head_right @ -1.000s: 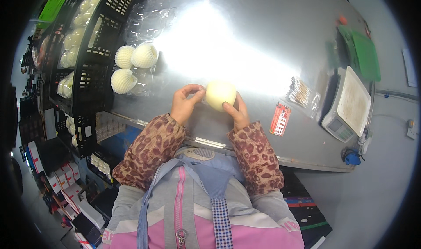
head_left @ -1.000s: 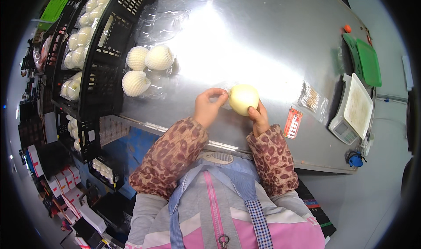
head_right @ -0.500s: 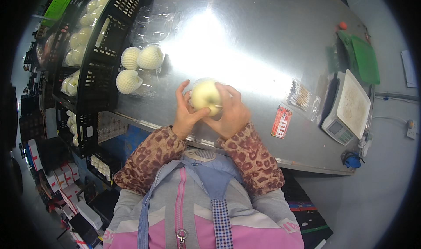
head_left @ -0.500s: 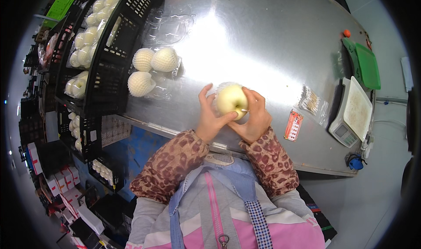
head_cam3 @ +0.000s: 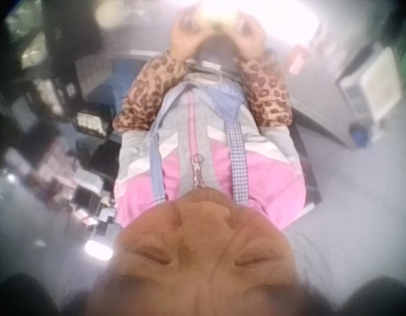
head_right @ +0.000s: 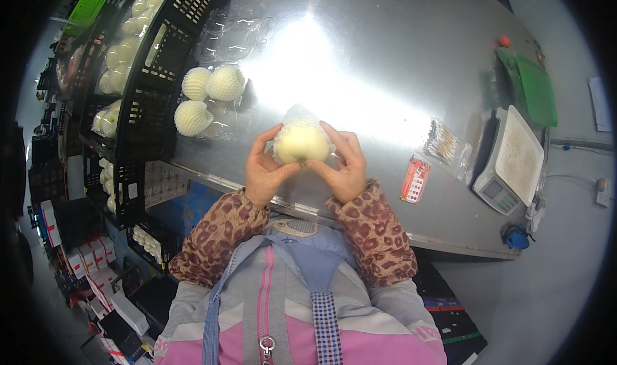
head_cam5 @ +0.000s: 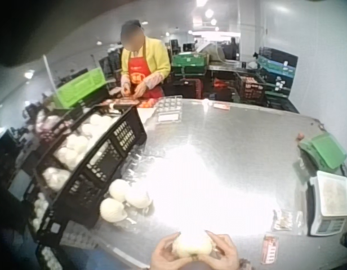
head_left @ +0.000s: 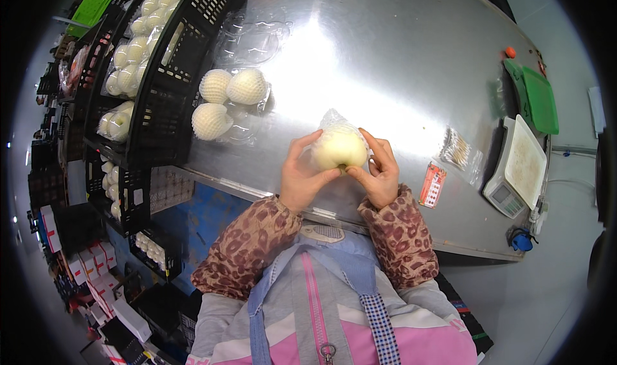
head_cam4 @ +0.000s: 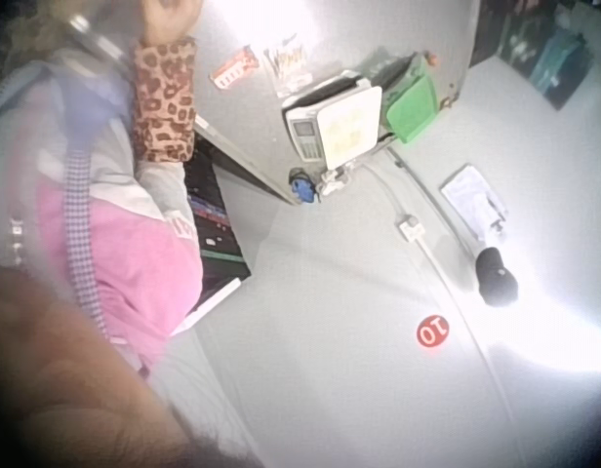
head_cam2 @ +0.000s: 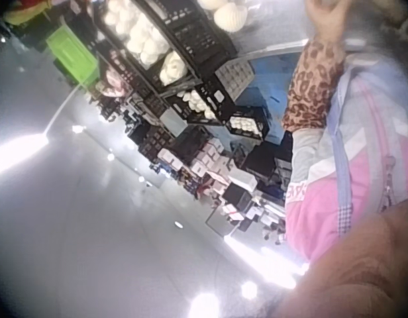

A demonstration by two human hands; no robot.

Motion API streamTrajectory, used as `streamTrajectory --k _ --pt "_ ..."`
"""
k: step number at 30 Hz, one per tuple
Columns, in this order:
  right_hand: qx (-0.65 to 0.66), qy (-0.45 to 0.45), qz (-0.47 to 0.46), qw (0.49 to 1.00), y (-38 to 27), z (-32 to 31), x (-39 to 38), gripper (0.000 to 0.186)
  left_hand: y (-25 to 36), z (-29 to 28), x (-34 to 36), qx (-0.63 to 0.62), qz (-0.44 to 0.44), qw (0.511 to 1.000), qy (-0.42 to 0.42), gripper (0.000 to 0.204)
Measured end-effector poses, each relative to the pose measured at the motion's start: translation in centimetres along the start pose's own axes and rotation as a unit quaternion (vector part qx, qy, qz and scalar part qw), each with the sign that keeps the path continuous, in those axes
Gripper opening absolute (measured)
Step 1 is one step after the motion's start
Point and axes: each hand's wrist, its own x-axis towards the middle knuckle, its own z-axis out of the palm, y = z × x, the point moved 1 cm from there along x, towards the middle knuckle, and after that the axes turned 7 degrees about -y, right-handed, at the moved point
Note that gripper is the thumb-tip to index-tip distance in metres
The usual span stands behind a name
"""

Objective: The person moves crates of produce, then unwraps individually foam-netted apples on a stainless steel table, uses a cotton swab to clean the stem area of each apple, and places the cleaned apples into a clear plastic tray.

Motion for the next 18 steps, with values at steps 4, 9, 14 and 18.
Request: streamTrajectory --k 4,9,14,18 --pt "-0.031 0.025 0.011 0.999 -0.2 0.0 -0.4 0.066 0.0 -0.2 0.0 0.038 0.015 0.999 0.011 0.078" --pt "-0.085 0.027 -0.116 0.989 -0.4 0.7 -0.5 0.063 1.8 -1.0 0.8 0.215 0.087 0.971 -0.05 0.087" --pt "-0.043 0.023 -0.155 0.987 -0.2 1.2 -0.1 0.055 2.5 -1.0 1.0 0.136 0.049 0.985 -0.096 0.078" --pt "-0.034 0.031 -0.172 0.984 0.1 1.1 0.1 0.05 1.5 -0.4 0.7 0.009 0.001 0.996 -0.088 0.072"
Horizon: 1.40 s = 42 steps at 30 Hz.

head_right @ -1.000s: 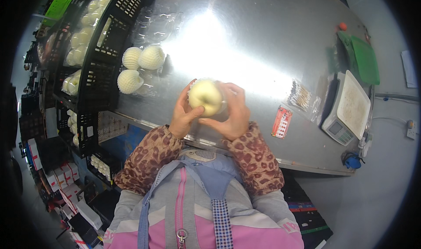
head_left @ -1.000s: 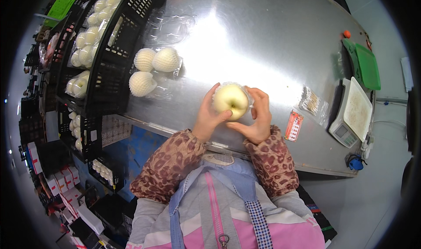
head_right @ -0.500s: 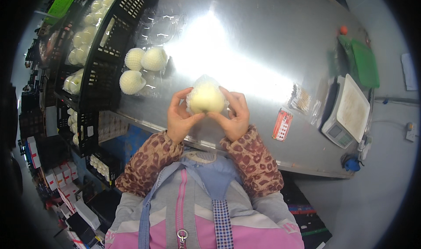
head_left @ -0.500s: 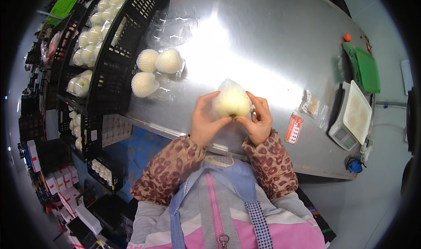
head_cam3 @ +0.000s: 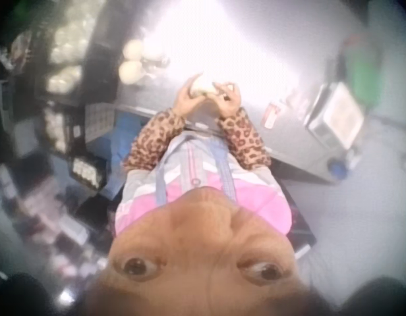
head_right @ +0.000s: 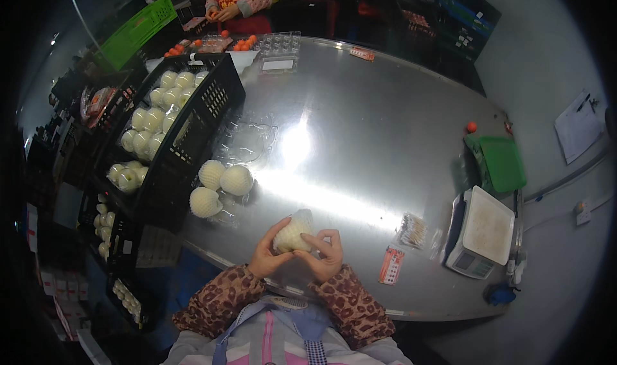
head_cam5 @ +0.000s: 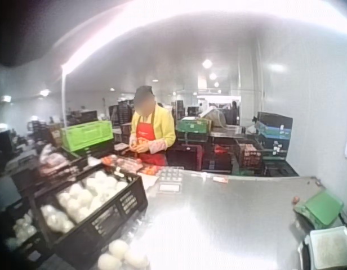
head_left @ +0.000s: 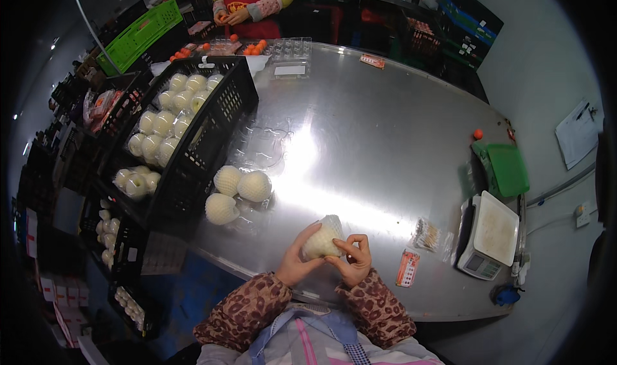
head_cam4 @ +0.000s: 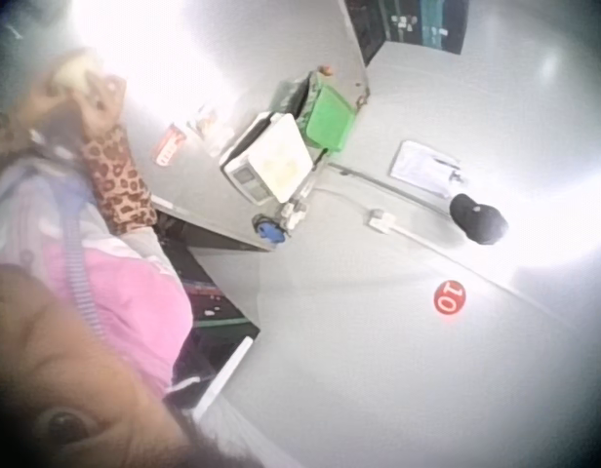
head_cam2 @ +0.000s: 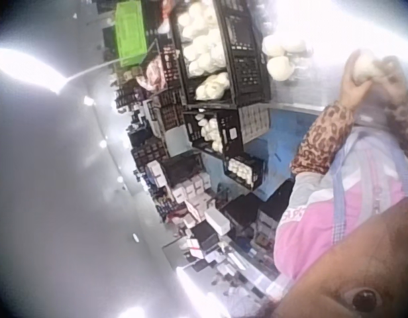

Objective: The person moves crates of produce, then unwraps individually foam-netted apples on a stainless steel table, uses a cotton swab to clean the stem area of each apple, and places the cleaned apples into a clear plastic tray.

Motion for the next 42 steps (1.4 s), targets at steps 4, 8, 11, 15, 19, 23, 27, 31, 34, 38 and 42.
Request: streamTrajectory --k 4,8,11,15,19,23,27,31,34,38,42 --pt "-0.027 0.011 -0.014 0.999 0.0 0.1 0.2 0.046 -0.5 0.4 0.0 -0.016 -0.008 1.0 0.021 0.076" --pt "0.02 0.018 0.013 1.0 -0.5 0.0 0.7 0.041 -0.3 0.2 -0.1 0.022 -0.008 0.999 0.04 0.087" --pt "0.033 -0.03 0.054 0.998 -1.0 -0.3 0.9 0.039 -0.1 -0.2 -0.3 0.082 -0.015 0.996 0.015 0.093" --pt "0.042 -0.072 0.065 0.994 -1.2 0.0 1.1 0.029 -0.1 -0.4 -0.6 -0.046 -0.033 0.998 -0.004 0.091" --pt "0.039 -0.03 0.047 0.998 -1.2 0.9 1.2 0.022 -0.3 0.1 -0.8 -0.14 -0.04 0.989 0.035 0.088" --pt "-0.129 0.021 0.001 0.991 -1.5 0.5 1.7 0.019 -0.3 0.6 -0.9 -0.149 -0.029 0.986 0.065 0.087" --pt "-0.275 0.021 -0.031 0.961 -2.1 -0.3 1.9 0.016 -0.3 0.7 -0.9 -0.129 0.002 0.987 0.093 0.087" --pt "-0.327 0.026 -0.027 0.944 -1.8 -0.4 1.9 0.016 -0.3 0.8 -1.1 -0.101 0.022 0.988 0.115 0.088" --pt "-0.304 0.02 0.017 0.952 -0.6 -0.2 1.5 0.017 -0.2 1.0 -1.2 -0.085 0.033 0.988 0.128 0.088" --pt "-0.179 -0.054 0.2 0.962 1.6 0.1 -0.2 0.018 0.2 1.1 -1.2 -0.03 0.043 0.989 0.141 0.088" --pt "-0.059 -0.019 0.208 0.976 3.1 0.8 -1.6 0.017 0.6 0.9 -1.2 -0.037 0.046 0.987 0.148 0.086"
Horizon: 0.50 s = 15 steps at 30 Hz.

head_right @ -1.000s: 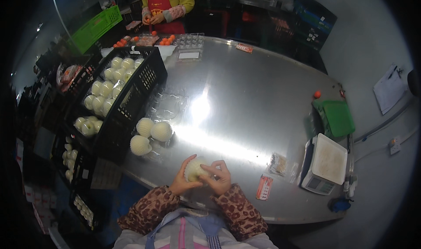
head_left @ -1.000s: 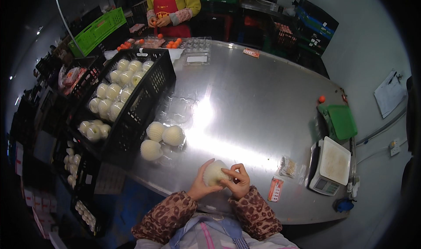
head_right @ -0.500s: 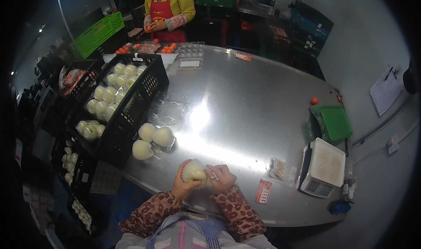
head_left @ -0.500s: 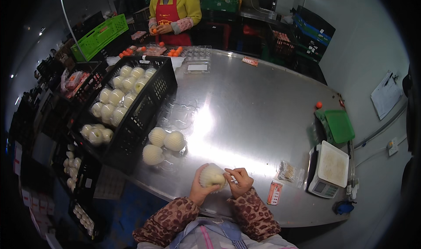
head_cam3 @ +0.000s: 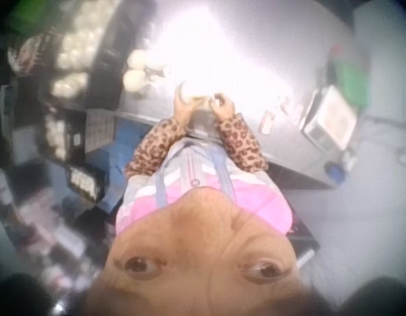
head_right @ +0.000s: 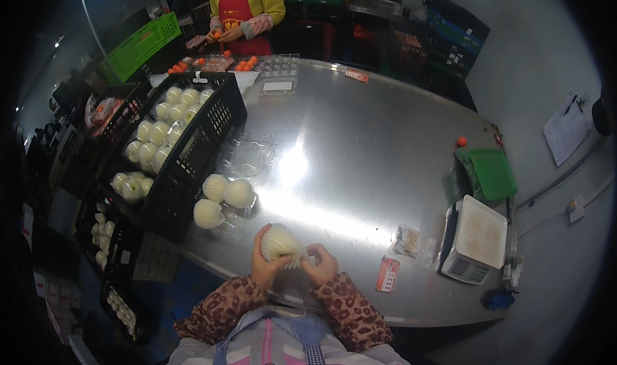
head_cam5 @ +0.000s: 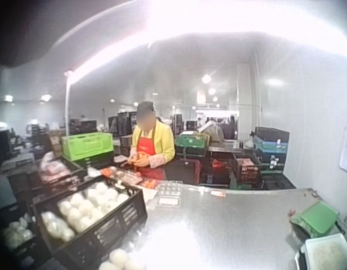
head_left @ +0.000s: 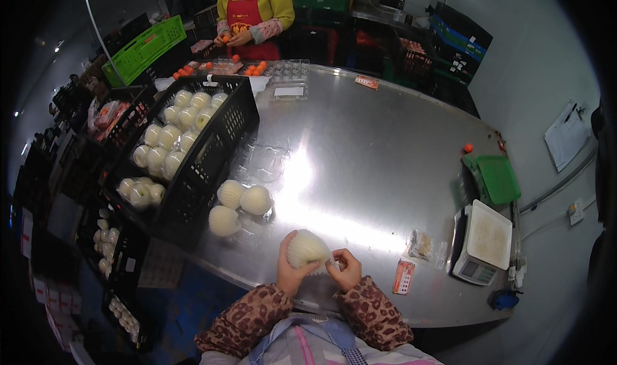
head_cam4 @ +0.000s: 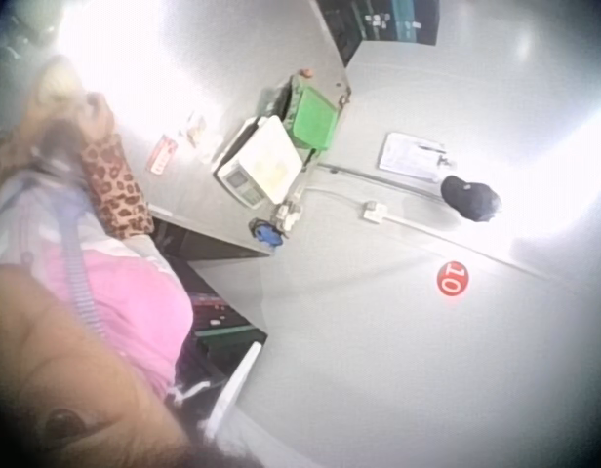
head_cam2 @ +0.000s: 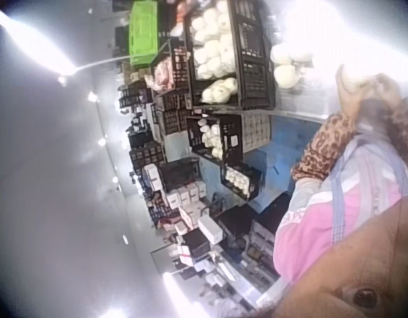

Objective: The person moves crates of produce, then unwraps individually foam-netted apples on a stainless steel table, uses a cotton swab to clean the stem area of each apple, and places the cleaned apples into a clear plastic tray.

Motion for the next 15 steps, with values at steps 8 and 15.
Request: streamTrajectory --k 8,15 --pt "-0.009 0.038 -0.042 0.998 -0.9 0.0 -0.6 0.018 -0.1 0.0 0.3 -0.061 -0.042 0.997 -0.004 0.085" --pt "-0.02 0.011 -0.059 0.998 -1.7 -0.4 -0.8 0.017 0.0 -0.3 0.2 -0.045 -0.061 0.997 -0.028 0.087"
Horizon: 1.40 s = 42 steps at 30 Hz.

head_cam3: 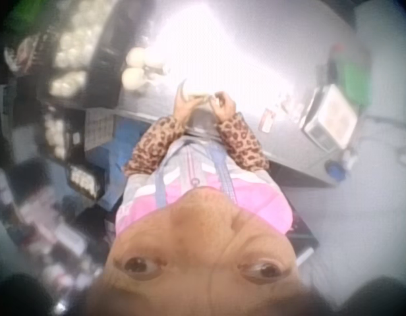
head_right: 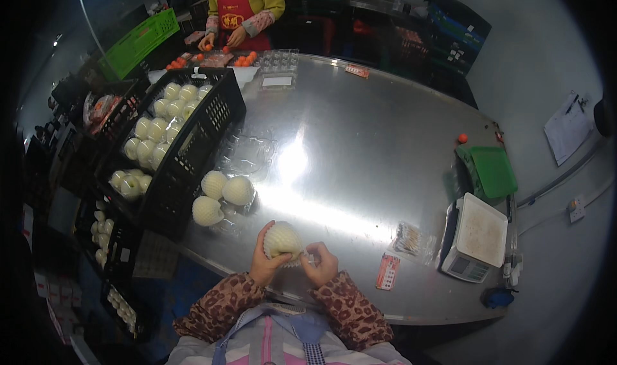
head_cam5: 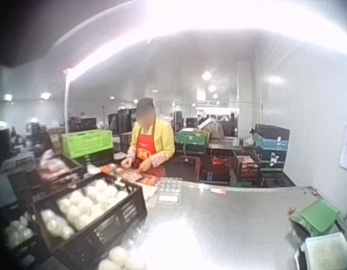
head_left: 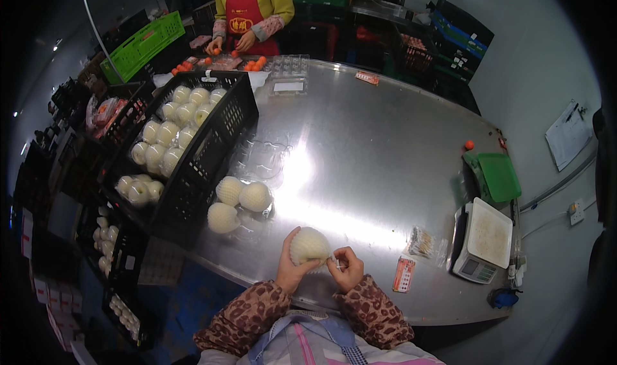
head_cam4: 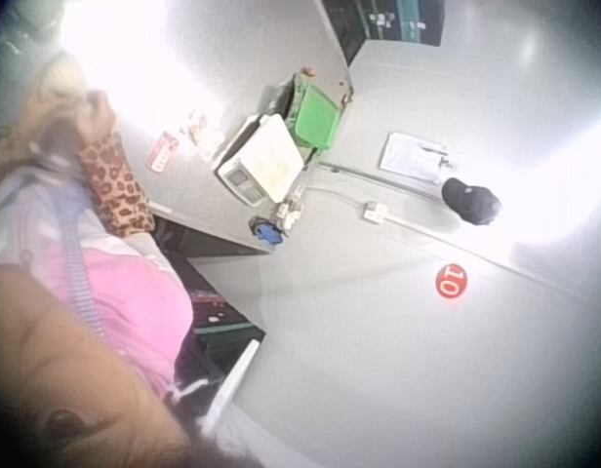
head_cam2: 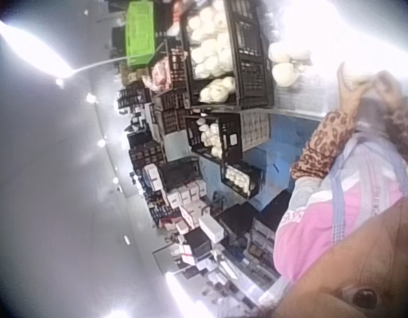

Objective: The person moves crates of produce, then unwraps individually foam-netted apples on a stainless steel table, uses a cotton swab to clean the stem area of each apple, and places the cleaned apples into a clear plastic tray.

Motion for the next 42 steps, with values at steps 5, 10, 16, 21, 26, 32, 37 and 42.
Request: streamTrajectory --k 5,10,16,21,26,32,37,42 --pt "0.087 -0.052 0.011 0.995 -0.2 -0.8 0.4 0.025 -0.5 -0.7 0.2 -0.032 -0.014 0.999 -0.012 0.084" --pt "0.01 -0.122 -0.055 0.991 -0.8 -2.6 1.1 0.066 -1.1 -1.8 0.1 -0.135 -0.141 0.98 -0.039 0.067" --pt "-0.127 -0.14 -0.075 0.979 -0.4 -1.8 0.4 0.102 -2.1 -2.4 -0.5 -0.191 -0.253 0.944 -0.093 0.058" --pt "-0.094 -0.09 -0.107 0.986 0.4 -0.1 0.5 0.106 -2.6 -2.4 -0.3 -0.192 -0.254 0.942 -0.103 0.055" --pt "-0.141 -0.061 -0.053 0.987 0.6 0.4 1.0 0.098 -0.7 -3.6 1.2 -0.203 -0.225 0.95 -0.074 0.055" --pt "-0.017 0.033 0.01 0.999 1.0 0.4 0.7 0.056 6.8 -11.1 11.4 0.032 -0.104 0.989 0.1 0.053" --pt "0.005 0.087 0.052 0.995 1.8 0.9 -0.9 0.046 9.6 -18.9 22.4 0.166 -0.092 0.97 0.151 0.079" --pt "0.004 0.147 0.072 0.986 1.9 2.3 -2.3 0.04 9.0 -22.7 29.6 0.409 -0.077 0.898 0.14 0.083"
